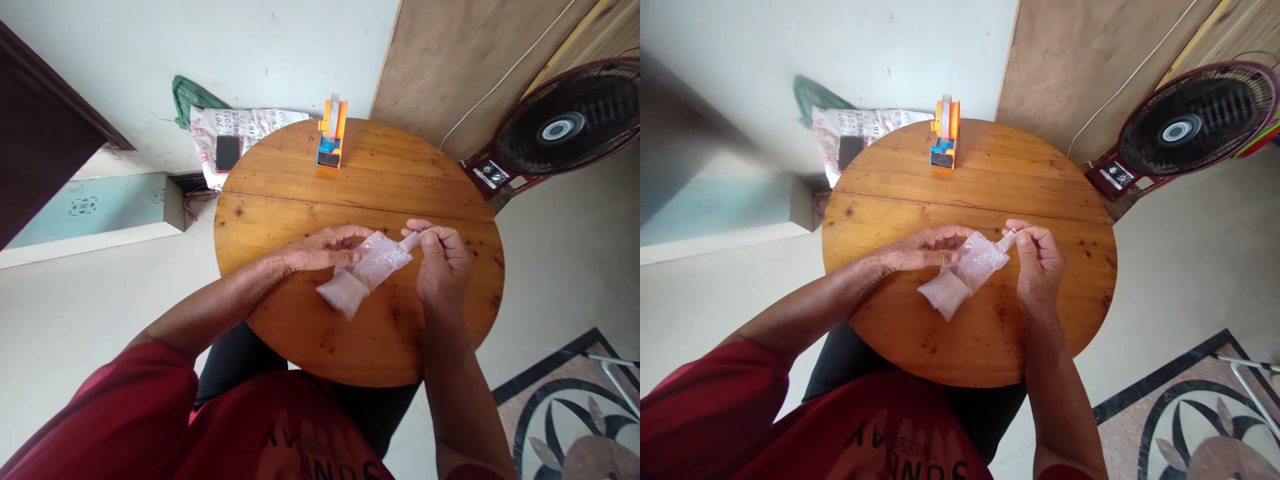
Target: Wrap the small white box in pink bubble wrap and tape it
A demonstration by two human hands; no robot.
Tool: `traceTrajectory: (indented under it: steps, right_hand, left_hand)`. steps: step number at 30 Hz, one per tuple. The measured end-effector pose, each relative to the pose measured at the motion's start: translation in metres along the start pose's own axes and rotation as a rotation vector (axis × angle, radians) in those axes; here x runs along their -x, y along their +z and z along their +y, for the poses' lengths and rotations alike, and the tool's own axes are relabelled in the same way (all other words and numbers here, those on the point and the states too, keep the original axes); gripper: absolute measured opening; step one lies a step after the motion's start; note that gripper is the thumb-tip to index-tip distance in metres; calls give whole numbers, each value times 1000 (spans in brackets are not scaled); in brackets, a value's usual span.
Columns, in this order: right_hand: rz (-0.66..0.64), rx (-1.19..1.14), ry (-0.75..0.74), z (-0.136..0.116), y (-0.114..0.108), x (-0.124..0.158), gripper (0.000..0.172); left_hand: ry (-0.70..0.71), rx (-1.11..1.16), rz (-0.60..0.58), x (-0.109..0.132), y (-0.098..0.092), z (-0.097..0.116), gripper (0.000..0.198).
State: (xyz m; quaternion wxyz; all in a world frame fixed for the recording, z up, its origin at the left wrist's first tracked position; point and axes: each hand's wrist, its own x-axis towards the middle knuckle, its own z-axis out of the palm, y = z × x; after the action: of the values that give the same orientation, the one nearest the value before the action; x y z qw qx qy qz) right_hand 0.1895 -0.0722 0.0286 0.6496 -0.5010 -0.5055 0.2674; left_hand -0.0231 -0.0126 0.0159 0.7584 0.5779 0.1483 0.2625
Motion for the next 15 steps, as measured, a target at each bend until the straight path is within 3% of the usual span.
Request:
traceTrajectory:
  steps: [9,15]
  right_hand:
    - [49,-28,12,8,-2,-3,16]
    - [61,32,41,10,1,-5,15]
  left_hand:
    - [-125,-49,-43,-1,-7,-14,41]
    - [-210,-36,-28,-4,3,-10,30]
